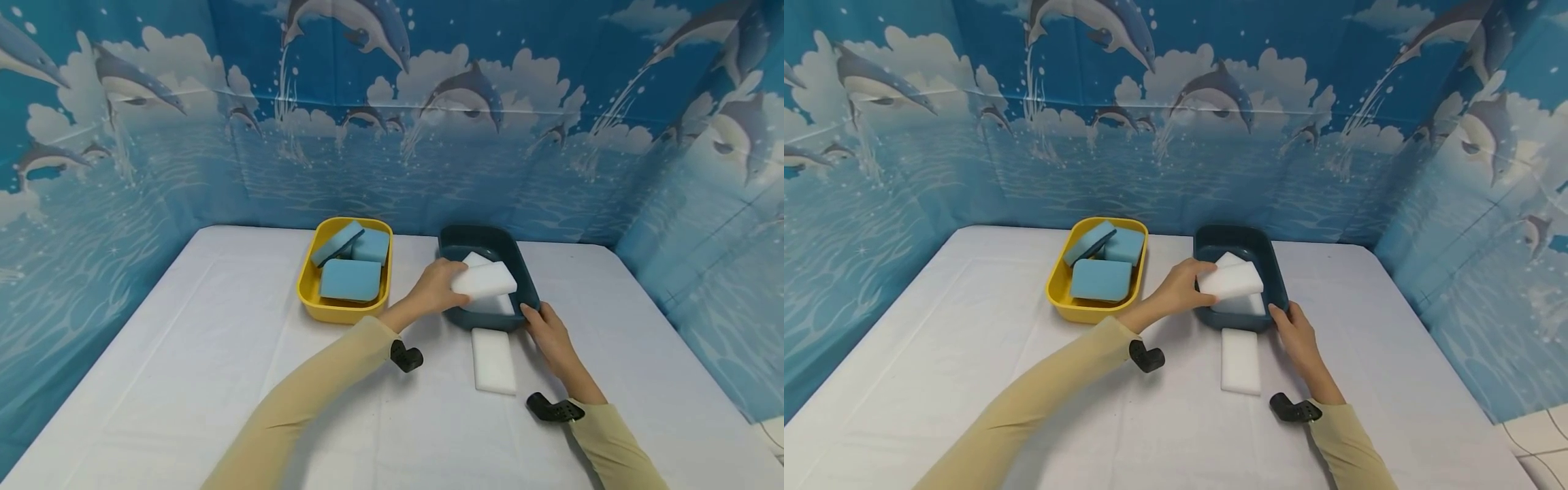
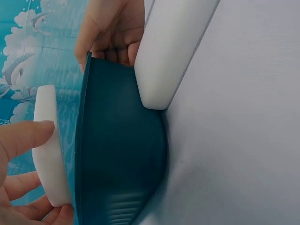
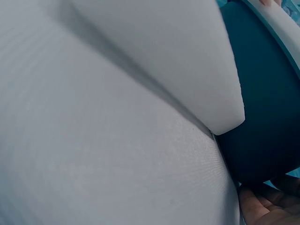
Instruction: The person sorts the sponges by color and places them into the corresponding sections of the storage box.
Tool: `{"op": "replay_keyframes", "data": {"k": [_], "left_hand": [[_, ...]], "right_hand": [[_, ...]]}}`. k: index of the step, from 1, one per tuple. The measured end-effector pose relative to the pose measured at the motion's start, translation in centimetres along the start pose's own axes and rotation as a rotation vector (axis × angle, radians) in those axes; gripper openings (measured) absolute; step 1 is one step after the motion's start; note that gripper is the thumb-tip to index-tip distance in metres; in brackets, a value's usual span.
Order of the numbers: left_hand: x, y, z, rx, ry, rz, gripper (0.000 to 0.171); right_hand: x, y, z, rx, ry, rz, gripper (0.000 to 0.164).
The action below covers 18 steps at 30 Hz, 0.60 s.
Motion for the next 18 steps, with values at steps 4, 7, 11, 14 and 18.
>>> {"op": "replay_keyframes", "data": {"k": [4, 7, 11, 14, 18], "left_hand": [[0.0, -0.5, -0.2, -0.022, 0.001, 0.006, 0.061], [-0.1, -0.9, -0.4, -0.041, 0.0, 0.006, 0.06], [-0.3, -1.3, -0.6, -0.051, -0.001, 0.004, 0.06], [-0.6, -1.7, -0.7, -0.054, -0.011, 0.005, 0.06], [-1.1, -2.1, -0.8, -0.065, -0.057, -0.01, 0.061]], "right_hand": [[0.0, 0.0, 0.2, -0.004, 0.008, -0.006, 0.072], [0.1, 0.1, 0.2, -0.003, 0.014, -0.001, 0.073], [0.1, 0.1, 0.3, -0.006, 0.013, 0.002, 0.073], [0.0, 0.0, 0.2, -0.01, 0.013, 0.0, 0.072], [0.0, 0.1, 0.1, -0.001, 0.0, 0.006, 0.073]]}}
Point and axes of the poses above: each hand's wrist, its own y-axis away from the middle knuckle, its own z-axis out of the back of the hand, x = y × z, the point moved 8 cm from there along -y, towards the middle knuckle, and after that the axes turned 10 degrees about -x, right-handed, at the moved point
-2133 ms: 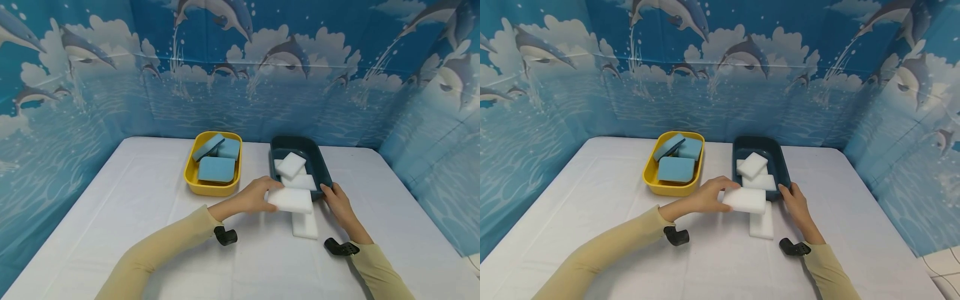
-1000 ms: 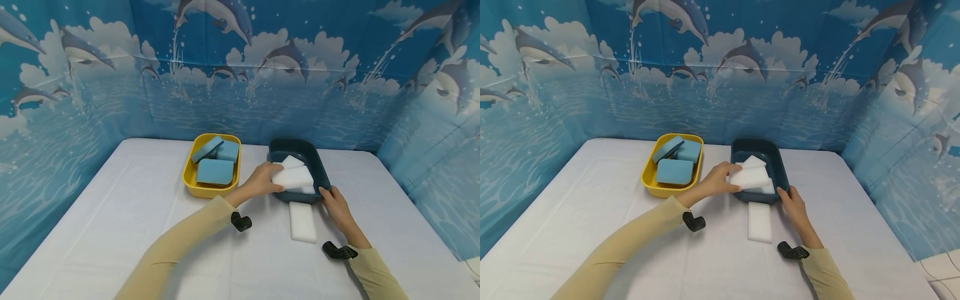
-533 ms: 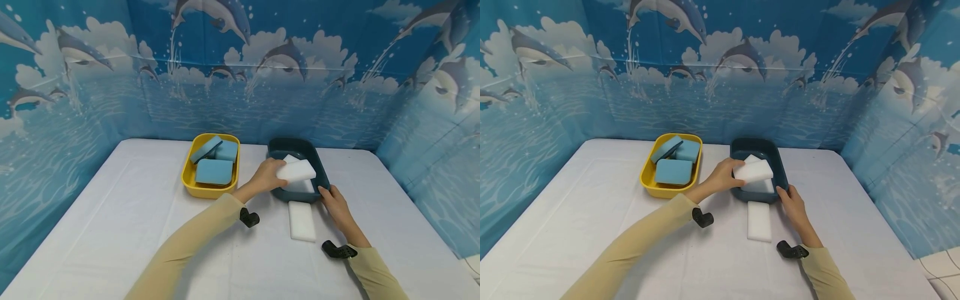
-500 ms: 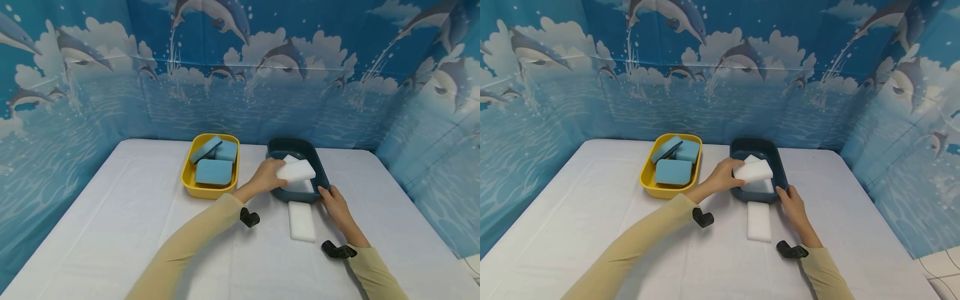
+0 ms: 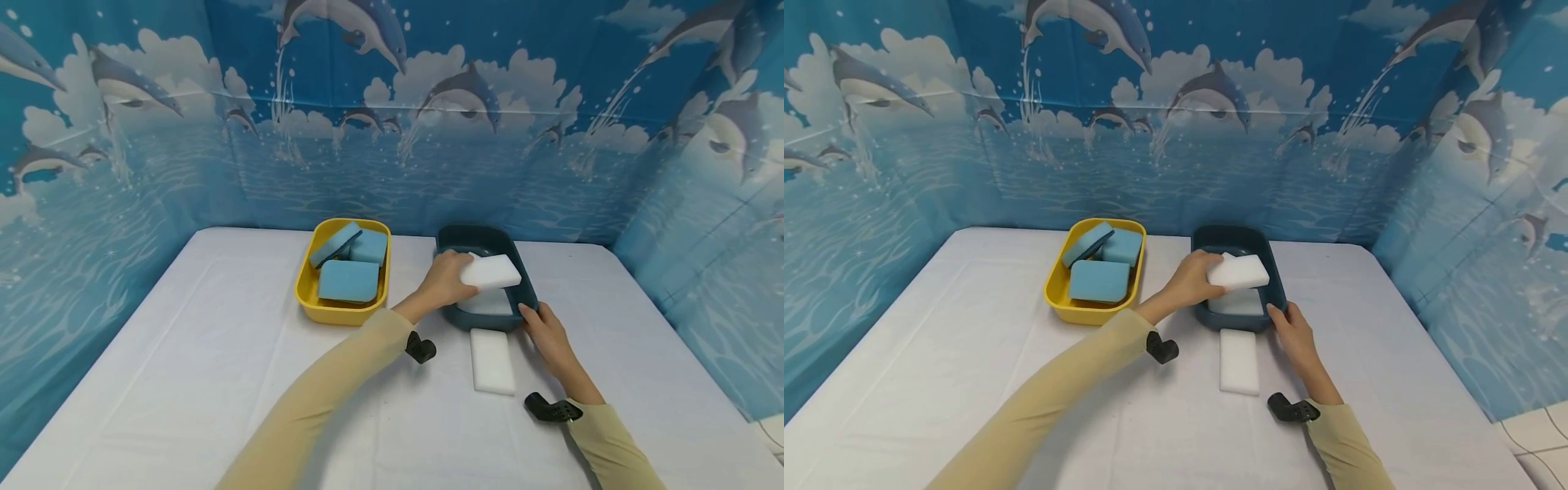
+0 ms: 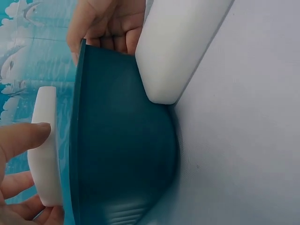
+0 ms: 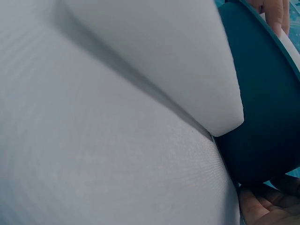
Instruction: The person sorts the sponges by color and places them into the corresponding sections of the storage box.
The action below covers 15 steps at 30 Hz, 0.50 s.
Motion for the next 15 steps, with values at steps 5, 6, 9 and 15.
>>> {"op": "replay_keyframes", "data": {"k": [5, 6, 9, 15], "left_hand": [[-0.4, -0.4, -0.3, -0.014, -0.036, -0.004, 0.061], [-0.5, -0.5, -0.5, -0.015, -0.042, -0.001, 0.061], [-0.4, -0.5, -0.8, -0.019, -0.061, 0.007, 0.061], [-0.3, -0.5, -1.2, -0.026, -0.088, 0.023, 0.061]], "right_hand": [[0.3, 0.1, 0.2, 0.01, -0.017, 0.017, 0.074], [0.3, 0.2, 0.2, 0.009, -0.018, 0.021, 0.073], [0.3, 0.1, 0.2, 0.007, -0.016, 0.02, 0.074], [0.1, 0.0, 0.0, 0.011, -0.023, 0.013, 0.073]]}}
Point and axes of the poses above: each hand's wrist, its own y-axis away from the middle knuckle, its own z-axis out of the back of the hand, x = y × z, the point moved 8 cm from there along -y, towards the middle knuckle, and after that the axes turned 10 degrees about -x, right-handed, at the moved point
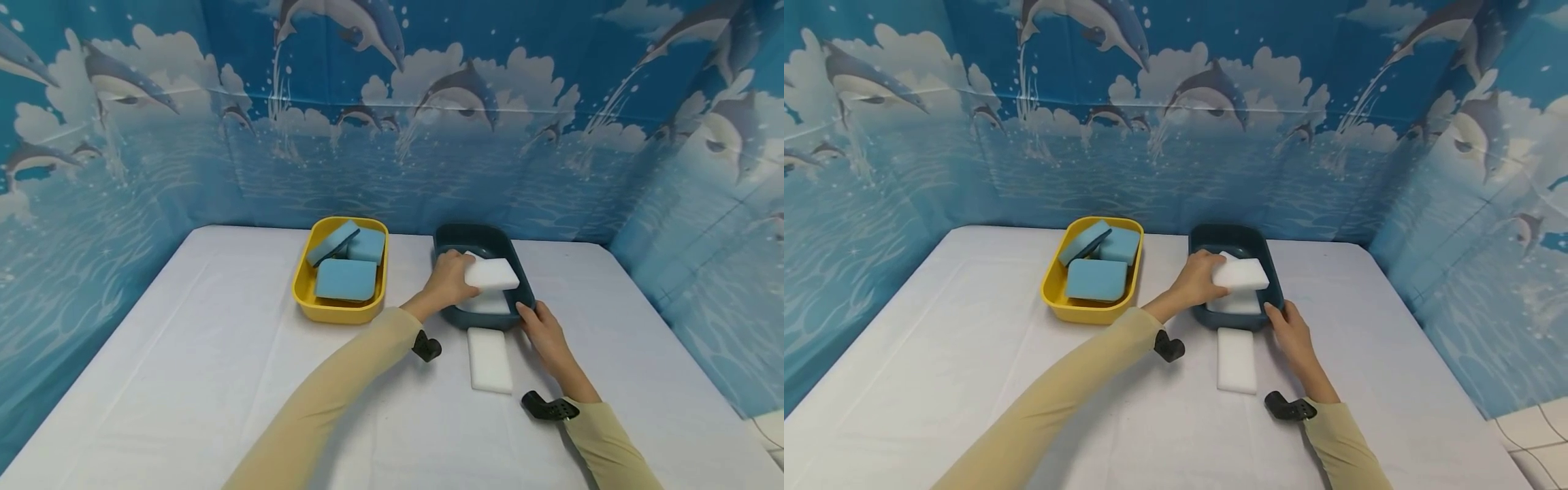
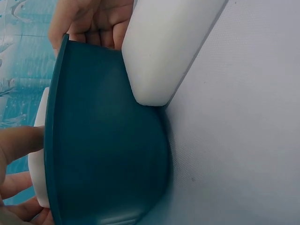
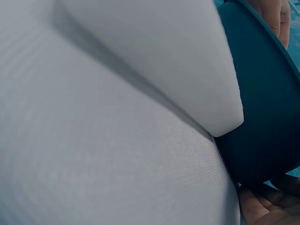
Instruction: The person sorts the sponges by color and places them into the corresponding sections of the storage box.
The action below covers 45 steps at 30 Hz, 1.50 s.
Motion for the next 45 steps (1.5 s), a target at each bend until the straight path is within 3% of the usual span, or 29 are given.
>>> {"op": "replay_keyframes", "data": {"k": [9, 32, 45], "left_hand": [[0.5, 0.0, 0.1, 0.006, -0.009, 0.03, 0.065], [0.2, 1.1, 1.5, -0.036, 0.052, -0.007, 0.065], [0.1, 4.5, 2.4, -0.07, 0.21, -0.115, 0.06]], "right_hand": [[0.4, 0.1, -0.2, 0.025, -0.018, 0.034, 0.074], [0.6, 0.2, -0.3, 0.04, -0.02, 0.013, 0.076], [0.3, 0.3, -0.1, 0.028, 0.003, 0.013, 0.075]]}}
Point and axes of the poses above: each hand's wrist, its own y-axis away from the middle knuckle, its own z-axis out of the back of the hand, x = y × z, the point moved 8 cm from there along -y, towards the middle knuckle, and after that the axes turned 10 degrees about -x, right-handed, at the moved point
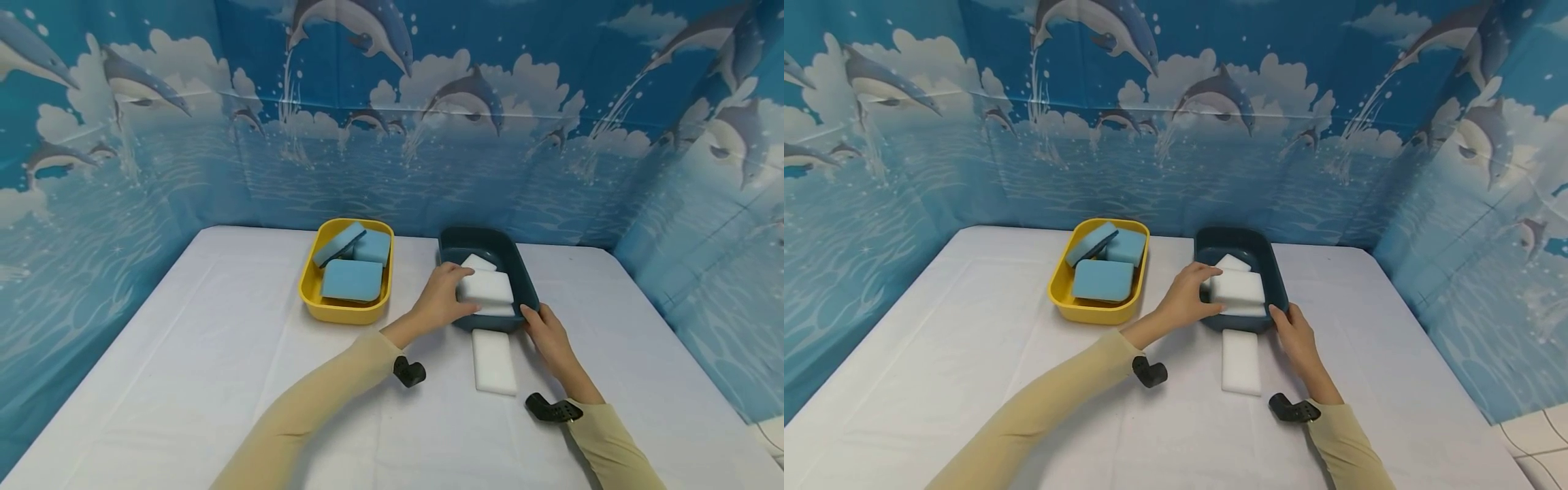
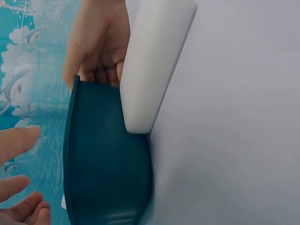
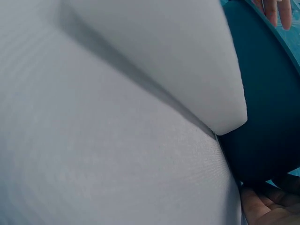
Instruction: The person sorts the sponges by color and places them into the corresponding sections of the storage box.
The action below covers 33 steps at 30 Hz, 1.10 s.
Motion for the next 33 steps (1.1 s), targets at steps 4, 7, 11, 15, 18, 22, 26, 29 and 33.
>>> {"op": "replay_keyframes", "data": {"k": [4, 7, 11, 15, 18, 22, 26, 29, 33], "left_hand": [[-0.8, 1.1, -0.2, 0.02, -0.01, -0.048, 0.06], [-1.3, 2.0, -0.5, 0.056, -0.031, -0.06, 0.059], [-2.0, 3.4, -1.2, 0.143, -0.05, -0.057, 0.062], [-3.1, 4.8, -1.8, 0.209, -0.102, -0.121, 0.065], [-3.8, 5.6, -1.9, 0.2, -0.131, -0.179, 0.064], [-4.3, 6.4, -2.0, 0.189, -0.141, -0.219, 0.063], [-4.6, 7.4, -3.0, 0.256, -0.165, -0.237, 0.066], [-4.8, 8.0, -4.1, 0.336, -0.208, -0.259, 0.071], [-5.1, 8.3, -5.2, 0.411, -0.324, -0.302, 0.076]], "right_hand": [[-0.2, -0.1, 0.0, 0.004, -0.001, -0.001, 0.076], [-0.4, -0.1, -0.1, 0.01, -0.005, 0.001, 0.076], [-0.5, -0.1, -0.1, 0.011, 0.0, 0.002, 0.076], [-0.5, -0.2, 0.0, 0.0, 0.003, 0.008, 0.076], [-0.4, -0.2, 0.0, -0.013, 0.01, 0.008, 0.074], [-0.2, -0.2, 0.0, -0.017, 0.021, 0.006, 0.073], [-0.1, -0.2, 0.0, -0.011, 0.022, 0.005, 0.074], [-0.2, -0.1, 0.0, -0.017, 0.028, -0.003, 0.074], [-0.3, -0.1, 0.0, -0.028, 0.037, -0.015, 0.074]]}}
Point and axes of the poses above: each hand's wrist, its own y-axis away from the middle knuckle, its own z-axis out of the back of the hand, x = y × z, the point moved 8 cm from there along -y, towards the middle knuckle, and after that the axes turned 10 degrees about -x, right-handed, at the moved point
